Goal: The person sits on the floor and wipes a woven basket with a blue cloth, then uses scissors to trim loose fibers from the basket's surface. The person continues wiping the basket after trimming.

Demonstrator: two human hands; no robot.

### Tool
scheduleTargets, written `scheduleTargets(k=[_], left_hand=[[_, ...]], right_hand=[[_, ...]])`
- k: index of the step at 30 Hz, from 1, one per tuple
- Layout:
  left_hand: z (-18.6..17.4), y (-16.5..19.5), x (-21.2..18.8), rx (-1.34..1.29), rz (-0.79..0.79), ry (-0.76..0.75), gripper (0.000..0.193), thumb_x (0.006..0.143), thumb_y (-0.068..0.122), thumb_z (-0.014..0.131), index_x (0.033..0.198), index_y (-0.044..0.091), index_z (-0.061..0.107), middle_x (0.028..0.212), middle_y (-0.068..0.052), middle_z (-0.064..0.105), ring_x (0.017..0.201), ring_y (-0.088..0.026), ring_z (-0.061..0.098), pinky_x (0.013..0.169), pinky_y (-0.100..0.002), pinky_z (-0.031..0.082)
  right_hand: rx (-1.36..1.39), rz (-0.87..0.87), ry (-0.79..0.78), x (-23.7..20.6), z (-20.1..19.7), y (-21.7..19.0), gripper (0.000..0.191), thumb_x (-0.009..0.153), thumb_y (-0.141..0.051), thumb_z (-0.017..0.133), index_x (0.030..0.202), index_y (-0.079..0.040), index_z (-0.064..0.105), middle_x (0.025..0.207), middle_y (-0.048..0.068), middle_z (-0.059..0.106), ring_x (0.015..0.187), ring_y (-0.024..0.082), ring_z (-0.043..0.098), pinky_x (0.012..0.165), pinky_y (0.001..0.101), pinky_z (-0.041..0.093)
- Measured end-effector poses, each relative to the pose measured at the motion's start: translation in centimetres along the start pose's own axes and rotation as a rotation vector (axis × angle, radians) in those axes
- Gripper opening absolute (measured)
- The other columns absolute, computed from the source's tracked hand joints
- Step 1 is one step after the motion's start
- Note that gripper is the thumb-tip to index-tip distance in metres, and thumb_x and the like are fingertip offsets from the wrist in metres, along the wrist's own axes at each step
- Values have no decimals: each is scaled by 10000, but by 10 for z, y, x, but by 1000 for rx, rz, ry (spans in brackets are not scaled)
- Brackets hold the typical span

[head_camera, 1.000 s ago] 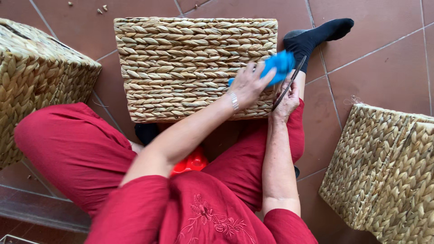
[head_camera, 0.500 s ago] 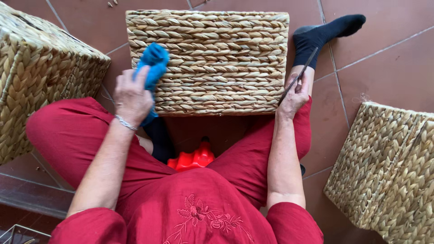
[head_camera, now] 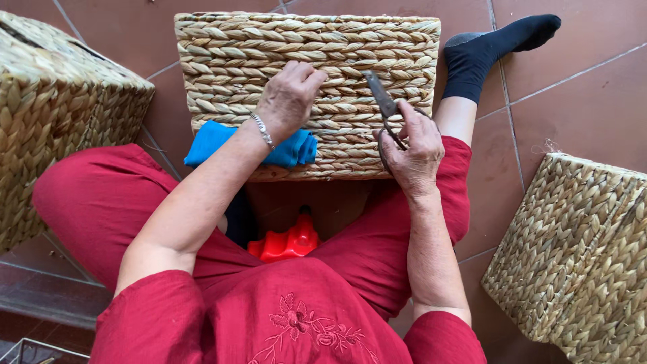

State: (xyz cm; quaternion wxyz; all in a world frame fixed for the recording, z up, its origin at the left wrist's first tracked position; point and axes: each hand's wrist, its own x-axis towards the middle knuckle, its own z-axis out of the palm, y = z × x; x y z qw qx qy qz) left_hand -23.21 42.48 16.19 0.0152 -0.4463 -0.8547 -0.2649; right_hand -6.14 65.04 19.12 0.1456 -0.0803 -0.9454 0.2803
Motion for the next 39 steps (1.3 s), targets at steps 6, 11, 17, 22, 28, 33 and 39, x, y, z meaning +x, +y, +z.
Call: scheduleTargets(k=[6, 11, 17, 22, 28, 33, 39], left_hand=[[33, -23, 15, 151, 166, -86, 96, 852, 29, 696, 886, 65, 613, 930, -96, 599, 948, -260, 619, 844, -377, 544], [39, -28, 20, 166, 138, -180, 116, 813, 34, 686, 897, 55, 609, 939, -115, 595, 949, -271, 615, 805, -378, 537], [29, -33, 21, 66, 102, -118, 126, 890, 53, 688, 977, 31, 599, 963, -134, 593, 944, -277, 609, 854, -397, 542], [25, -30, 18, 151, 210, -132, 149, 852, 27, 654, 996, 55, 626, 974, -93, 630, 945, -251, 652, 816, -369, 553], [32, -27, 23, 256, 291, -254, 36, 880, 66, 655, 888, 79, 622, 904, -84, 643, 865, -241, 684, 746, -365, 572], [39, -32, 35, 263, 179, -354, 170, 821, 71, 693, 967, 41, 611, 896, -125, 652, 825, -260, 698, 693, -370, 571], [35, -31, 38, 163, 152, -283, 264, 802, 93, 747, 999, 58, 576, 925, -127, 658, 848, -293, 711, 679, -411, 570]], right_hand=[[-28, -14, -111, 3, -2, 11, 611, 881, -271, 884, 1392, -73, 615, 885, 48, 592, 842, 248, 600, 790, 417, 489], [-52, -21, -146, -1, 4, 15, 630, 858, -261, 889, 1404, -95, 623, 856, 39, 565, 859, 252, 587, 799, 422, 480], [-145, -117, -162, 4, 6, 12, 692, 815, -280, 894, 1425, -110, 615, 948, 74, 593, 933, 295, 592, 825, 445, 473], [-167, -148, -160, 8, 8, 13, 689, 808, -277, 889, 1422, -126, 617, 1026, 79, 628, 980, 300, 608, 847, 443, 478], [-157, -151, -169, 7, 11, 14, 689, 804, -276, 893, 1420, -124, 625, 1010, 79, 618, 979, 301, 611, 860, 443, 480], [-173, -175, -167, 8, 11, 15, 689, 794, -278, 894, 1411, -116, 633, 998, 85, 607, 964, 301, 605, 854, 443, 478], [-207, -225, -154, 17, 15, 14, 714, 767, -316, 908, 1403, -124, 646, 954, 64, 581, 909, 278, 589, 793, 433, 456]])
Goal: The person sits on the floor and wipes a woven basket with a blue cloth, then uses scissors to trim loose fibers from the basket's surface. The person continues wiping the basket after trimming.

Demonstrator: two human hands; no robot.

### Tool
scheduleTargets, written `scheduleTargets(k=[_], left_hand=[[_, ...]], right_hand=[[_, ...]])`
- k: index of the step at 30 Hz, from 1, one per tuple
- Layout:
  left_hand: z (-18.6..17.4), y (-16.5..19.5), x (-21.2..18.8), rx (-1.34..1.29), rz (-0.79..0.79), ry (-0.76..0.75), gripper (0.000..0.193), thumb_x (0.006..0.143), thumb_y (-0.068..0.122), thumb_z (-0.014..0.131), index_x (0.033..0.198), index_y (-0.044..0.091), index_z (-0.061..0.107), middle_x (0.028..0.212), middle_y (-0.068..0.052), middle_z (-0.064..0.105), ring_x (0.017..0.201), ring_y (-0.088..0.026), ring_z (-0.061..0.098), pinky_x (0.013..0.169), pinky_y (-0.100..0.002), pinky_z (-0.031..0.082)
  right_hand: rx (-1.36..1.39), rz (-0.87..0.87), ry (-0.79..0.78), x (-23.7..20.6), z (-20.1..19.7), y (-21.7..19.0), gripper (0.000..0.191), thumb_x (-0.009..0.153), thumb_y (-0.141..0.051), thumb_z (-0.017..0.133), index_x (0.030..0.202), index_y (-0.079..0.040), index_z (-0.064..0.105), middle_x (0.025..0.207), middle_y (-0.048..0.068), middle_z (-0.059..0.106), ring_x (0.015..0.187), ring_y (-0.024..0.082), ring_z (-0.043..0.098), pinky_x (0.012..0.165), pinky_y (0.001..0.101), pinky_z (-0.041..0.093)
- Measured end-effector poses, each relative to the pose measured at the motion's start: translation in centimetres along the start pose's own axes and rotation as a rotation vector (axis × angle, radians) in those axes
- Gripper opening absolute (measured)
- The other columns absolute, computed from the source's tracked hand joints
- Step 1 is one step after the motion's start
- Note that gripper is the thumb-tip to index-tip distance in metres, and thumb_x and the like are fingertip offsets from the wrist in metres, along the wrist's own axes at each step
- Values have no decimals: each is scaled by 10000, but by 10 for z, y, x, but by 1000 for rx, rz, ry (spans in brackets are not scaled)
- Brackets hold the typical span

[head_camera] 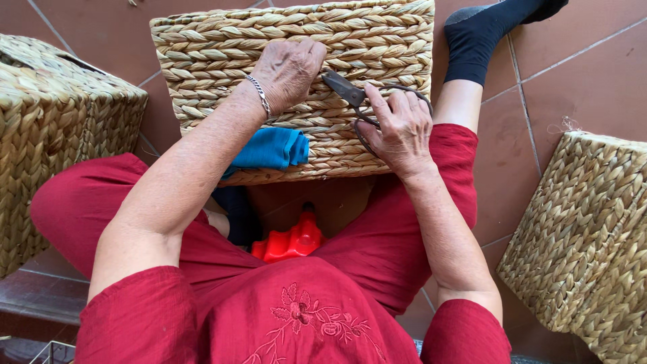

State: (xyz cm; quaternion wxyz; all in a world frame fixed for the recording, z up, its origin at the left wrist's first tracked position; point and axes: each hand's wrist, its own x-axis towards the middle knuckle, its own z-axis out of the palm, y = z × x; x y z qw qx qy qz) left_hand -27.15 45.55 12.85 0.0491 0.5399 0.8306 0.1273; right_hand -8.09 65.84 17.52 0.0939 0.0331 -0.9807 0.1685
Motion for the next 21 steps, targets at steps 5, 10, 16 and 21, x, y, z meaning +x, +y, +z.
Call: scheduleTargets(k=[5, 10, 16, 21], left_hand=[[-6, 3, 2, 43, 27, -50, 314, 773, 92, 762, 1032, 51, 589, 940, -125, 643, 773, -296, 711, 620, -415, 565], [-11, 3, 1, 30, 60, -16, 322, 775, 71, 757, 1052, 62, 593, 986, -109, 625, 824, -286, 713, 650, -406, 569], [-10, 2, 2, -25, -5, -1, 289, 780, 53, 721, 1033, 50, 581, 963, -123, 613, 832, -303, 700, 669, -411, 567], [-9, -23, -13, -304, -210, 176, 93, 1045, 55, 648, 1085, 46, 565, 950, -146, 630, 795, -324, 673, 689, -441, 538]], right_hand=[[-76, -52, 24, 11, 7, -2, 714, 759, -338, 903, 1397, -152, 641, 941, 56, 556, 910, 258, 588, 787, 421, 466], [-105, -112, -5, 16, 14, 2, 741, 789, -391, 895, 1429, -137, 620, 929, 68, 553, 880, 260, 595, 768, 423, 472], [-116, -167, -40, 20, 18, 9, 711, 839, -429, 869, 1426, -112, 622, 889, 47, 569, 811, 240, 607, 723, 418, 451], [-56, -104, 35, 6, 10, 19, 626, 867, -385, 868, 1381, -119, 631, 835, 19, 620, 744, 211, 630, 679, 410, 444]])
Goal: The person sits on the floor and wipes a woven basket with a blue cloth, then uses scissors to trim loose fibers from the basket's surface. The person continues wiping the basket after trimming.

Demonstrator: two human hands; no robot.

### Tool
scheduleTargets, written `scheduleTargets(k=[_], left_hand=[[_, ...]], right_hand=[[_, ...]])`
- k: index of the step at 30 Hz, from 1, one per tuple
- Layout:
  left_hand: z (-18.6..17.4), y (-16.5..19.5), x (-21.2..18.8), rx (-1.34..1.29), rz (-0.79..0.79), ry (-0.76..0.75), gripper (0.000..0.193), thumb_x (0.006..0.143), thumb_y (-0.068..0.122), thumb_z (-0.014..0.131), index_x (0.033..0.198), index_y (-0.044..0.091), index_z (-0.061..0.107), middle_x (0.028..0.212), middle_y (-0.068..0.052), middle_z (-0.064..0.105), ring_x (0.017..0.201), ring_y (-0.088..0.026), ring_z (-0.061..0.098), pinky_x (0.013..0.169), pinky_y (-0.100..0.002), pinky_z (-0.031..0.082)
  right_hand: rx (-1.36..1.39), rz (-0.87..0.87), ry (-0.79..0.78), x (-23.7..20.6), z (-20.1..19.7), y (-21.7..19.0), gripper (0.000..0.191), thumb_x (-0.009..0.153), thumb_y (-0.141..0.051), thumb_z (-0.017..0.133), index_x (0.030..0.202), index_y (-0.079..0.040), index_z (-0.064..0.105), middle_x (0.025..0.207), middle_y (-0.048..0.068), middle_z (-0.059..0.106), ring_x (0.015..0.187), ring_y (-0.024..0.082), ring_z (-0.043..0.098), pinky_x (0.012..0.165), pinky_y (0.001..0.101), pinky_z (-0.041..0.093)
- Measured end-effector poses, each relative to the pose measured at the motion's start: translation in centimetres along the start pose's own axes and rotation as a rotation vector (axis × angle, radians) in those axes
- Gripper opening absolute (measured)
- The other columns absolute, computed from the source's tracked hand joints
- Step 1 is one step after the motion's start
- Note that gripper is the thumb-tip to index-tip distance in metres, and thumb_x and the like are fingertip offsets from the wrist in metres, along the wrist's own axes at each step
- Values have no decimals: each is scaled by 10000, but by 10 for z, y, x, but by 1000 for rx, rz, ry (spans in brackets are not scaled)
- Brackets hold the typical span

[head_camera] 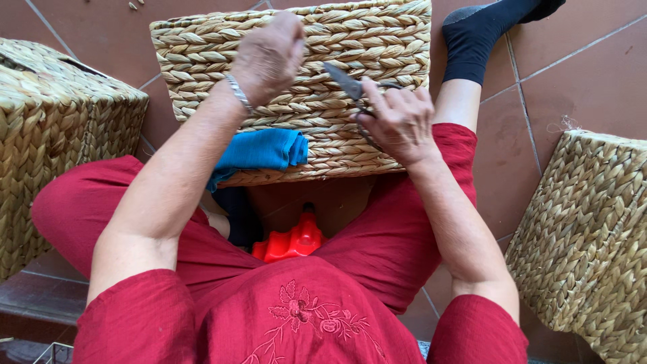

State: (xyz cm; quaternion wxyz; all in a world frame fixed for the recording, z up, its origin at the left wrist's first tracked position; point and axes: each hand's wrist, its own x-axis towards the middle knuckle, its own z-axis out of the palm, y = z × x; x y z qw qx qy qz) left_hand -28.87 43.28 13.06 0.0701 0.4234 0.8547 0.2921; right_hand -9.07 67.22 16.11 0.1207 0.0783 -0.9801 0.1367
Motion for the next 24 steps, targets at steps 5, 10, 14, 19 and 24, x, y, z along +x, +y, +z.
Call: scheduleTargets(k=[5, 10, 14, 19, 24], left_hand=[[-71, -49, -38, 34, -157, 293, 159, 976, -29, 586, 1108, 58, 602, 1015, -120, 654, 886, -286, 698, 827, -424, 570], [-98, -1, -111, 173, -108, 94, 414, 896, 153, 787, 1258, 57, 611, 1299, -166, 591, 1248, -348, 544, 1059, -478, 459], [-79, 55, -151, 336, 14, -99, 719, 768, 444, 850, 1393, 183, 611, 1467, -178, 478, 1305, -361, 498, 1027, -523, 407], [-77, 70, -175, 339, 13, -217, 857, 732, 503, 823, 1465, 165, 536, 1253, -158, 534, 1119, -348, 531, 898, -520, 430], [-80, 37, -187, 386, -289, -235, 707, 854, 343, 805, 1472, 170, 508, 1157, -147, 567, 1043, -353, 603, 804, -475, 530]], right_hand=[[551, 630, 136, -42, -5, 38, 359, 1081, -95, 770, 1411, -53, 635, 887, 45, 628, 775, 101, 607, 691, 264, 498], [787, 924, 433, -76, 6, 100, 350, 1049, -38, 696, 1386, 17, 621, 985, -29, 695, 830, 15, 648, 732, 189, 522], [861, 1092, 628, -107, 0, 143, 352, 1045, -74, 786, 1361, 8, 657, 926, -38, 695, 664, 27, 587, 562, 203, 458], [1002, 1346, 675, -162, -8, 175, 183, 1016, -123, 748, 1140, -6, 683, 743, -11, 616, 582, 70, 563, 495, 235, 407], [610, 1401, 457, -228, 17, 133, 73, 946, -32, 680, 901, -65, 632, 742, 40, 608, 575, 132, 566, 494, 302, 447]])
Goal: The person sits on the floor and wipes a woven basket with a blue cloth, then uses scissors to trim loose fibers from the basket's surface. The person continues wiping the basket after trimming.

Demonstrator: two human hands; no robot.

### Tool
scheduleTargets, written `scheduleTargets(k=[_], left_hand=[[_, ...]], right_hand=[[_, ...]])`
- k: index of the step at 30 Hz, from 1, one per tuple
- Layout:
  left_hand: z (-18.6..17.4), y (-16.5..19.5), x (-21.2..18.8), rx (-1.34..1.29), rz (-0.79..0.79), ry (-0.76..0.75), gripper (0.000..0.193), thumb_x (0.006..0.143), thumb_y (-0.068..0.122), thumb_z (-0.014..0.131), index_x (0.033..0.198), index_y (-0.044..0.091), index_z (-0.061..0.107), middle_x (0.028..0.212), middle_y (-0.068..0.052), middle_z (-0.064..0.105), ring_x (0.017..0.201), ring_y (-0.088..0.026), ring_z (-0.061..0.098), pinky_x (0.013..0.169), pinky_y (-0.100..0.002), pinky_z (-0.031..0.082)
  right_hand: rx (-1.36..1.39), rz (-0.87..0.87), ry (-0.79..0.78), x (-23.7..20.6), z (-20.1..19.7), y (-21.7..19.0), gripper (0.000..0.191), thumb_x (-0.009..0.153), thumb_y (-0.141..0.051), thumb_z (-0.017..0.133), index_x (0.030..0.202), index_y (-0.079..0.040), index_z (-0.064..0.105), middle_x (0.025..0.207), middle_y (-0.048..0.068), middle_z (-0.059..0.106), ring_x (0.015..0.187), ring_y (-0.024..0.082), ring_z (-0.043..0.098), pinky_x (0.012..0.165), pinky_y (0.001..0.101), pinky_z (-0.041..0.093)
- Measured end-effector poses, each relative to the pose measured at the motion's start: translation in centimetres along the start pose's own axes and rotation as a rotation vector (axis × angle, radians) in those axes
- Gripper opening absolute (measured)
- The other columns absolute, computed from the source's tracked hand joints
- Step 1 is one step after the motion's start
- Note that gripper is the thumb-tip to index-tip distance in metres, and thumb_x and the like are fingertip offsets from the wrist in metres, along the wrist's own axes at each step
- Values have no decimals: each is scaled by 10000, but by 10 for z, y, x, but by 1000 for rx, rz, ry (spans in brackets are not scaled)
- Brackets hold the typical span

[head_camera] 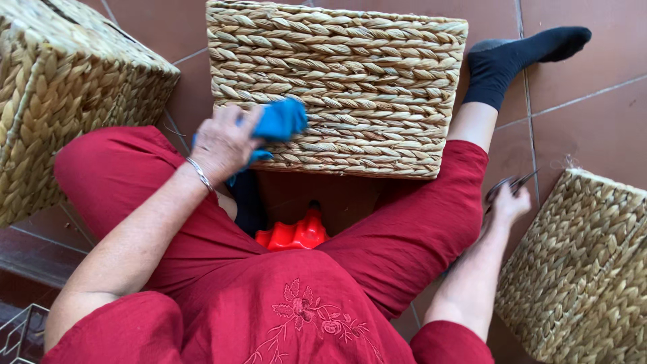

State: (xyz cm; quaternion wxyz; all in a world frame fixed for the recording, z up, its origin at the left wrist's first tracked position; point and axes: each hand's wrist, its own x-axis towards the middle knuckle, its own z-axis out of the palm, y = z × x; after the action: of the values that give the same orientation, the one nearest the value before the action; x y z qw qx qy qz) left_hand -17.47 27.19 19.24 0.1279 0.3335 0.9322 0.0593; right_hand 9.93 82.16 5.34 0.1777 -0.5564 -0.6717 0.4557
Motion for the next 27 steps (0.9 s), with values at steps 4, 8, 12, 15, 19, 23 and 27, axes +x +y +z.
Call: scheduleTargets(k=[4, 8, 12, 15, 19, 23, 27], left_hand=[[10, -47, 12, -270, -365, 240, 645, 1006, 250, 753, 1540, 142, 409, 1275, -204, 557, 1102, -423, 628, 911, -536, 547], [40, -25, 41, -51, -332, 445, 861, 896, 320, 775, 1553, 26, 302, 1296, -323, 494, 1100, -485, 582, 905, -561, 555], [72, 64, 77, -160, -263, 148, 876, 850, 135, 725, 1588, 32, 266, 1285, -291, 467, 1119, -449, 551, 842, -540, 563], [71, 122, 100, -223, -194, 155, 833, 904, 152, 724, 1606, 82, 281, 1281, -220, 471, 1134, -406, 556, 845, -510, 574], [50, 149, 113, -534, -171, 160, 1017, 831, 527, 791, 1560, 87, 235, 1422, -305, 358, 1244, -505, 438, 982, -576, 451], [40, 126, 90, -848, -71, 236, 970, 937, 616, 676, 1608, 67, 239, 1586, -306, 271, 1450, -456, 344, 1172, -484, 357], [44, 37, 61, -552, -152, 655, 589, 1090, 308, 678, 1544, 21, 437, 1614, -221, 386, 1562, -369, 306, 1329, -451, 236]], right_hand=[[-466, 144, -87, -38, -3, 21, 101, 974, -88, 721, 1011, -23, 653, 838, 86, 649, 672, 172, 605, 577, 326, 477], [-638, 189, -127, -53, -4, 15, 127, 990, -101, 728, 1065, -14, 673, 914, 102, 663, 728, 180, 628, 626, 329, 504], [-689, 162, -79, -55, -7, 21, 161, 1006, -113, 736, 1119, -6, 693, 989, 118, 677, 783, 188, 650, 675, 331, 530], [-664, 48, 57, -47, -18, 16, 190, 1018, -122, 742, 1160, 0, 708, 1046, 131, 688, 825, 194, 666, 712, 333, 550], [-456, -425, 269, -44, -28, -43, 230, 1034, -134, 750, 1214, 8, 728, 1122, 147, 702, 880, 202, 688, 761, 336, 577], [-256, -837, -13, -116, 26, -132, 210, 1098, -4, 651, 1300, 4, 709, 1209, 128, 688, 1081, 191, 687, 928, 344, 592], [-346, -925, -415, -227, 138, -194, 729, 964, -328, 794, 1508, 12, 448, 1502, 275, 530, 1412, 429, 508, 1215, 483, 385]])
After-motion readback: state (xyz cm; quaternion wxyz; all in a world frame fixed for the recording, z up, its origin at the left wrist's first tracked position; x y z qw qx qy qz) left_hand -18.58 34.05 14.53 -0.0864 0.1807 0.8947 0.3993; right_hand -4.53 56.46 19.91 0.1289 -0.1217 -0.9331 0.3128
